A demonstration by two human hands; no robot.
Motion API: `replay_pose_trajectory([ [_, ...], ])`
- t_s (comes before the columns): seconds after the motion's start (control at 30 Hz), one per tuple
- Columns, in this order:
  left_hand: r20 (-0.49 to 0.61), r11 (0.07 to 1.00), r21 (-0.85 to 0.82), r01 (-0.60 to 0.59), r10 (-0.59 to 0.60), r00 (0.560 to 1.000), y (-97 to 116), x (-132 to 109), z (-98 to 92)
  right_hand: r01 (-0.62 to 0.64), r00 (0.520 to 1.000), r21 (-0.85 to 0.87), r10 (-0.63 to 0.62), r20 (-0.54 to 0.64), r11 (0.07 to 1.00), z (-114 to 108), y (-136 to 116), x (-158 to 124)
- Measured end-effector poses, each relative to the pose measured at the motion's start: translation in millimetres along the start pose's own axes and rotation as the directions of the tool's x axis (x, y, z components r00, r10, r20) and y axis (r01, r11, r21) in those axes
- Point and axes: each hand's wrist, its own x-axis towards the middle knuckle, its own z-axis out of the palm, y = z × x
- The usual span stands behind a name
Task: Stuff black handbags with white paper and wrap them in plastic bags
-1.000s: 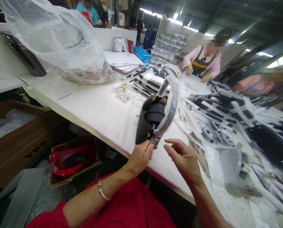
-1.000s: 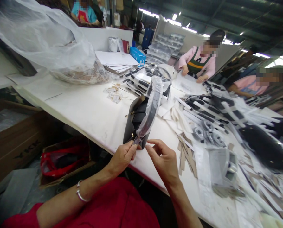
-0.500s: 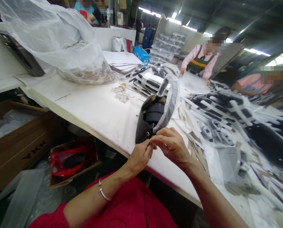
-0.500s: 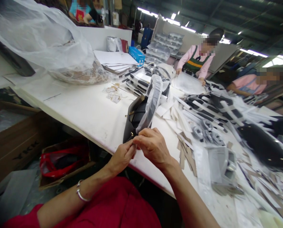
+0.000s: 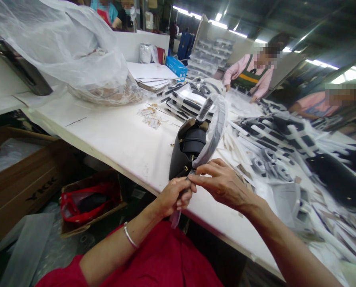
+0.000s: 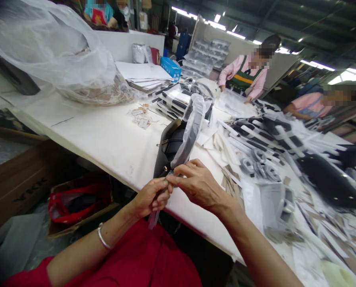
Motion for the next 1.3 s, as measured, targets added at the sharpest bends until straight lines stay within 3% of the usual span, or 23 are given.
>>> replay_pose_trajectory([
  [0.07,-0.009,1.0,-0.024,0.0,0.0,1.0,1,1,-1.8,0.023,0.997,-0.104,-0.015,0.076,0.994,-1,-1,-5],
  [0.17,-0.004,0.999,-0.046,0.001,-0.001,1.0,0,1,-3.3,0.044,0.996,-0.167,-0.03,0.081,0.985,5,0,-20],
  [0.3,-0.056,0.996,0.06,-0.063,0.066,0.996,-4,1,-3.0,-0.086,0.989,-0.107,0.072,-0.131,0.991,17,-5,-44],
  [0.37,-0.094,0.98,0.167,-0.105,0.122,0.988,-5,1,-2.6,-0.263,0.916,0.021,0.257,-0.309,0.965,24,-16,-48],
  [0.47,-0.12,0.94,0.318,-0.127,0.172,0.978,-6,0,-2.1,-0.459,0.722,0.321,0.558,-0.409,0.828,34,-40,-40],
  [0.6,-0.097,0.879,0.451,-0.159,0.225,0.97,-6,-1,-2.3,-0.541,0.601,0.582,0.763,-0.237,0.607,49,-66,-14],
  [0.73,-0.072,0.852,0.495,-0.169,0.234,0.97,-10,-1,-5.9,-0.589,0.496,0.688,0.862,-0.106,0.424,58,-68,-1],
  [0.83,-0.042,0.848,0.5,-0.179,0.23,0.972,-14,-1,-8.4,-0.58,0.459,0.746,0.888,-0.034,0.329,62,-63,2],
  [0.93,-0.028,0.85,0.494,-0.184,0.227,0.973,-17,1,-9.3,-0.527,0.42,0.838,0.901,0.111,0.143,65,-60,6],
  [1.07,-0.028,0.853,0.489,-0.185,0.227,0.973,-20,3,-9.8,-0.421,0.401,0.902,0.874,0.273,-0.089,71,-61,14],
  [1.17,-0.026,0.884,0.44,-0.157,0.187,0.982,-32,2,-12.4,-0.395,0.355,0.905,0.883,0.307,-0.156,77,-61,15],
  [1.3,0.013,0.923,0.376,-0.078,0.079,0.997,-58,-7,-21.4,-0.356,0.306,0.926,0.92,0.243,-0.126,84,-58,10],
])
